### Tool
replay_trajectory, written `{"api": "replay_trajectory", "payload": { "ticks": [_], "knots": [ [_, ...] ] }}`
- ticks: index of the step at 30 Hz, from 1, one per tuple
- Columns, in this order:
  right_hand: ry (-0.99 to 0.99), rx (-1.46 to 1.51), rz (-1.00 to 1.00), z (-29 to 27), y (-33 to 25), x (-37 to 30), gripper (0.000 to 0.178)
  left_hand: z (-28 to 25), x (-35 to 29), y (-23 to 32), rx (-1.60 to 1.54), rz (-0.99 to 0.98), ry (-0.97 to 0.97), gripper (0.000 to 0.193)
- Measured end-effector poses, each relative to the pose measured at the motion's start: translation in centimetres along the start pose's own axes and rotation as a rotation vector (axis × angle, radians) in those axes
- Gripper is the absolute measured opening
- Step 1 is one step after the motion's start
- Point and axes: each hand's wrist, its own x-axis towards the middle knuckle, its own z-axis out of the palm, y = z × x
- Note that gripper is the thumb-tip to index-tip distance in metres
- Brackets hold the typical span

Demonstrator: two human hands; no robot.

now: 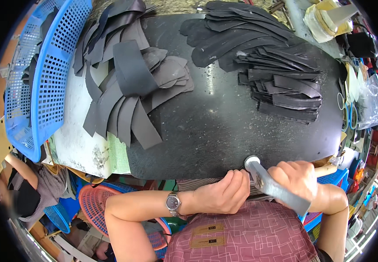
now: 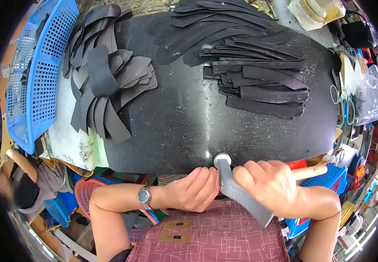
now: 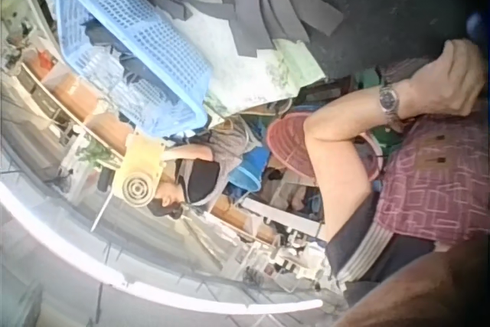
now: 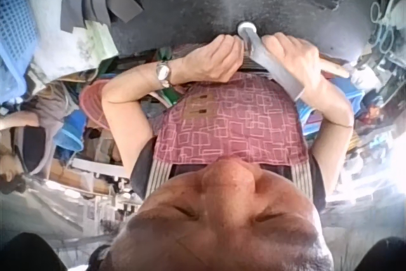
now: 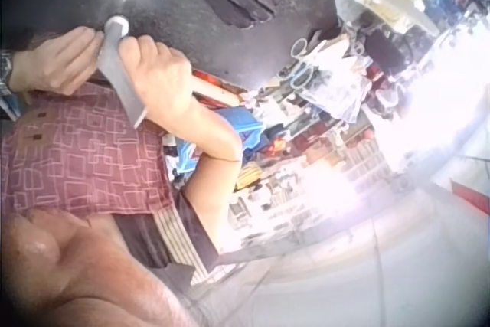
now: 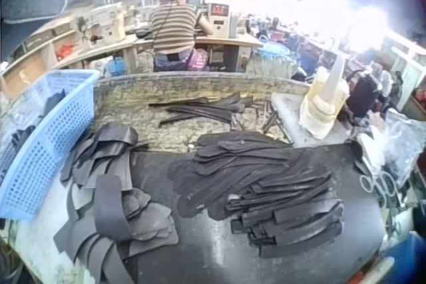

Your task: Hammering black leather strips on a workbench as part of the shoe assembly process.

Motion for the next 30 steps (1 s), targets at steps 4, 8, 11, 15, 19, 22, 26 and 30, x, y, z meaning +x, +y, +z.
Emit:
{"api": "replay_trajectory", "payload": {
  "ticks": [4, 8, 11, 15, 19, 22, 26, 30],
  "knots": [
    [0.130, -0.184, -0.024, -0.8, -0.6, -0.3, 0.026, -0.3, 0.1, 0.1, 0.027, -0.014, -0.015, 0.028],
    [0.093, -0.070, 0.076, 1.3, -0.7, -0.8, 0.027, 0.1, 0.1, 0.0, -0.013, -0.002, 0.016, 0.027],
    [0.147, 0.038, 0.053, -0.6, -0.1, 0.2, 0.031, -0.2, -0.2, 0.4, 0.022, 0.006, -0.032, 0.026],
    [0.047, -0.171, -0.002, 0.5, -1.3, -0.1, 0.030, -0.5, 0.2, -0.1, -0.047, -0.010, 0.004, 0.026],
    [0.040, 0.110, 0.225, 0.5, 0.5, -2.0, 0.026, -1.1, 0.1, 0.5, -0.037, -0.066, -0.062, 0.014],
    [0.233, 0.022, 0.440, -0.8, 0.5, -3.0, 0.016, -1.6, 0.4, 0.1, -0.169, -0.158, -0.118, 0.015],
    [0.383, 0.275, 0.661, -0.8, 0.6, -6.5, 0.034, -4.4, 2.4, -2.3, -0.629, -0.543, 0.028, 0.035],
    [0.425, 1.278, 0.506, -1.5, -0.4, -10.2, 0.074, -6.1, 7.4, -5.3, -1.345, -1.137, -0.024, 0.047]
  ]
}}
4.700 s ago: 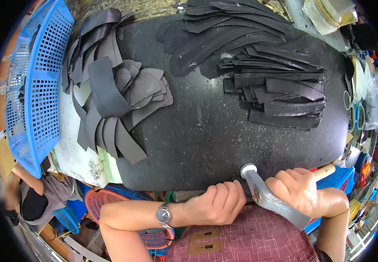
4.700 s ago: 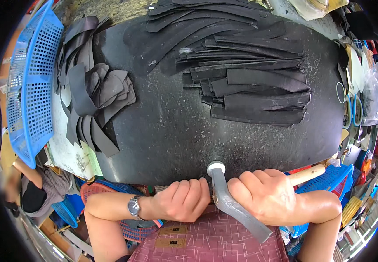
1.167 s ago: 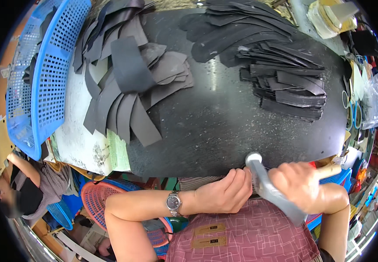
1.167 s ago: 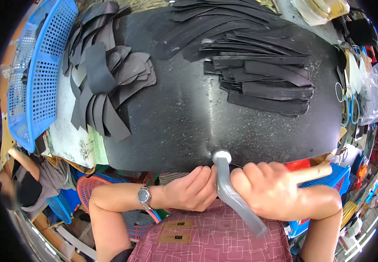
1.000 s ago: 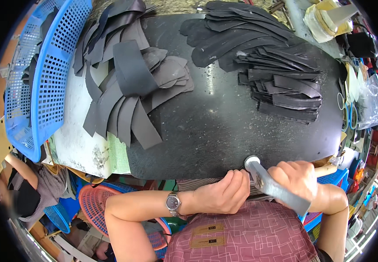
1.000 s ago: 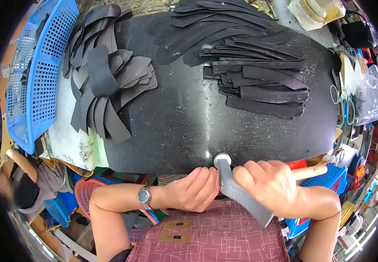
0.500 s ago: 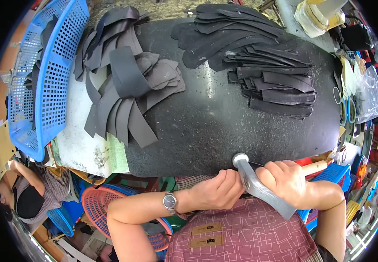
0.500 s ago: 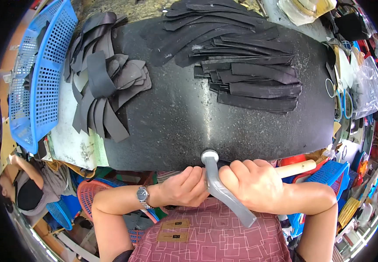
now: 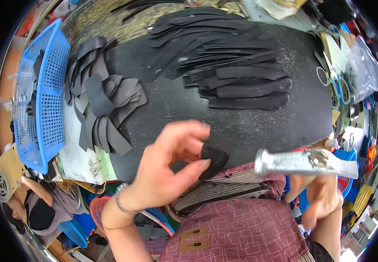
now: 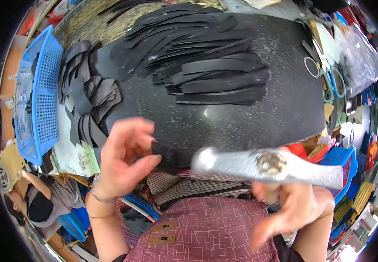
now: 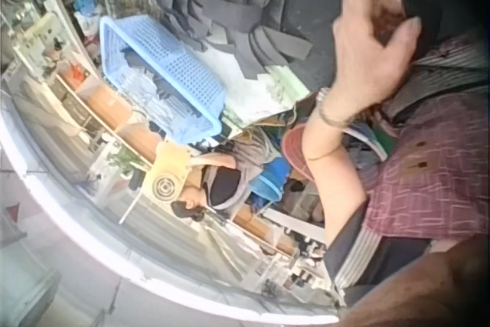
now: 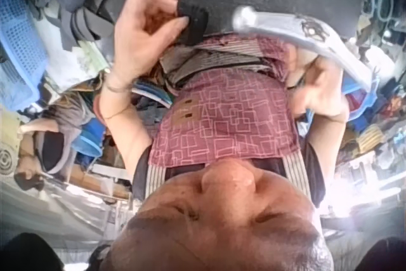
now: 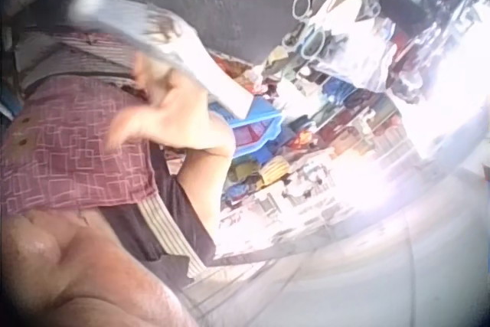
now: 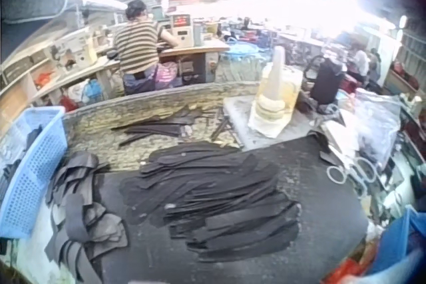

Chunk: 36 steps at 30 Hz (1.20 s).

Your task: Hammering black leather strips on a workbench as part of the shoe assembly process.

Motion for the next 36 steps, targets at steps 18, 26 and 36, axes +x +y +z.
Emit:
{"api": "replay_trajectory", "payload": {
  "ticks": [18, 26, 36],
  "knots": [
    [0.183, -0.283, 0.100, -4.4, -1.4, -3.3, 0.058, 13.8, 10.2, -4.9, 0.744, 0.586, -0.487, 0.051],
    [0.320, -0.602, 0.088, -7.6, 0.6, -3.9, 0.032, 15.2, 10.4, -5.5, 0.717, 0.633, -0.376, 0.052],
    [0.077, -1.085, -0.240, -8.6, 6.3, -2.9, 0.035, 15.5, 9.9, -5.6, 0.782, 0.642, -0.287, 0.029]
  ]
}}
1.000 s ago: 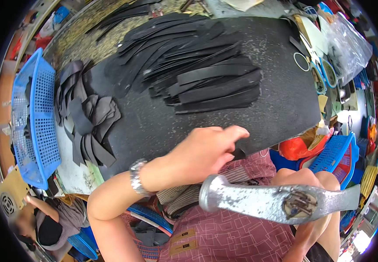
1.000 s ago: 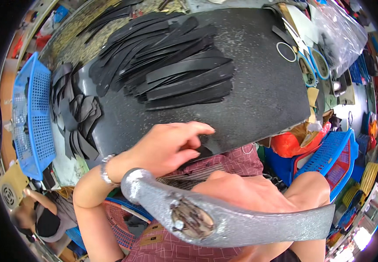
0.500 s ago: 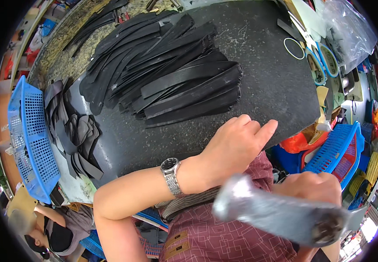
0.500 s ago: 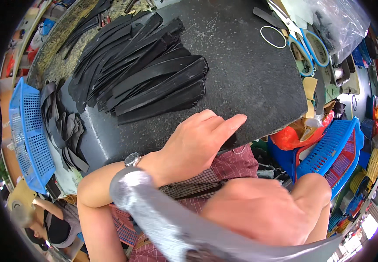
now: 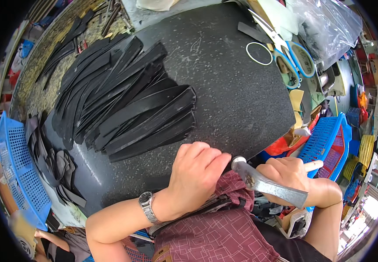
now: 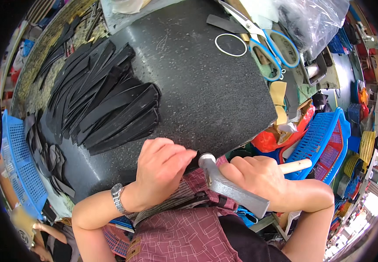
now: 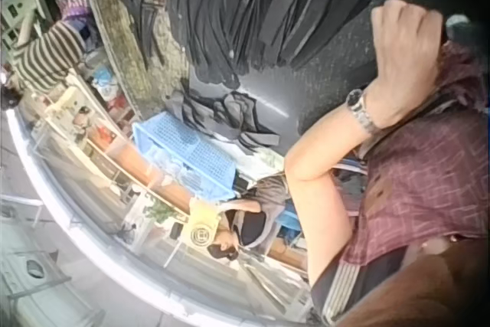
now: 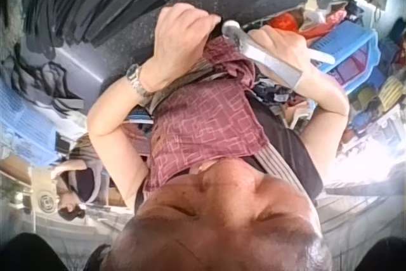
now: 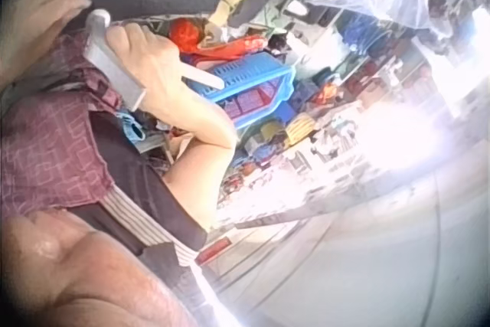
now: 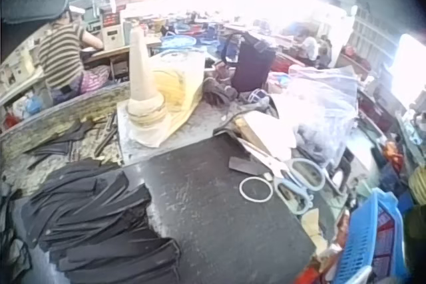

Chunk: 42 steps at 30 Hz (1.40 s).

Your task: Hammering black leather strips on a workbench as part of the shoe assembly process.

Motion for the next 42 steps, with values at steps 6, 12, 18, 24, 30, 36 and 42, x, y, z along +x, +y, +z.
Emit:
{"api": "replay_trajectory", "payload": {
  "ticks": [6, 12, 18, 24, 30, 36, 42],
  "knots": [
    [-0.063, 0.113, -0.038, -2.7, 2.2, 1.6, 0.031, 0.1, -0.7, 0.0, 0.283, 0.322, -0.058, 0.027],
    [-0.019, -0.082, -0.125, -2.0, 1.7, 3.0, 0.026, 0.1, 0.1, 0.3, 0.333, 0.392, -0.122, 0.019],
    [-0.022, -0.046, -0.071, -1.3, 1.2, 2.8, 0.028, -0.8, -0.1, 0.2, 0.207, 0.296, -0.155, 0.027],
    [-0.009, 0.040, -0.050, -1.6, 1.2, 3.3, 0.028, -1.4, -1.1, 0.4, 0.277, 0.288, -0.188, 0.033],
    [0.045, 0.043, -0.107, -1.3, 0.4, 4.0, 0.025, -1.7, -2.2, -0.4, 0.265, 0.313, -0.116, 0.033],
    [-0.009, -0.174, -0.158, -0.8, -1.1, 4.2, 0.022, -3.3, -3.8, -0.7, 0.266, 0.292, -0.195, 0.031],
    [-0.065, -0.091, -0.199, -0.1, -1.7, 5.5, 0.022, -4.6, -5.8, -1.1, 0.378, 0.314, -0.153, 0.031]
  ]
}}
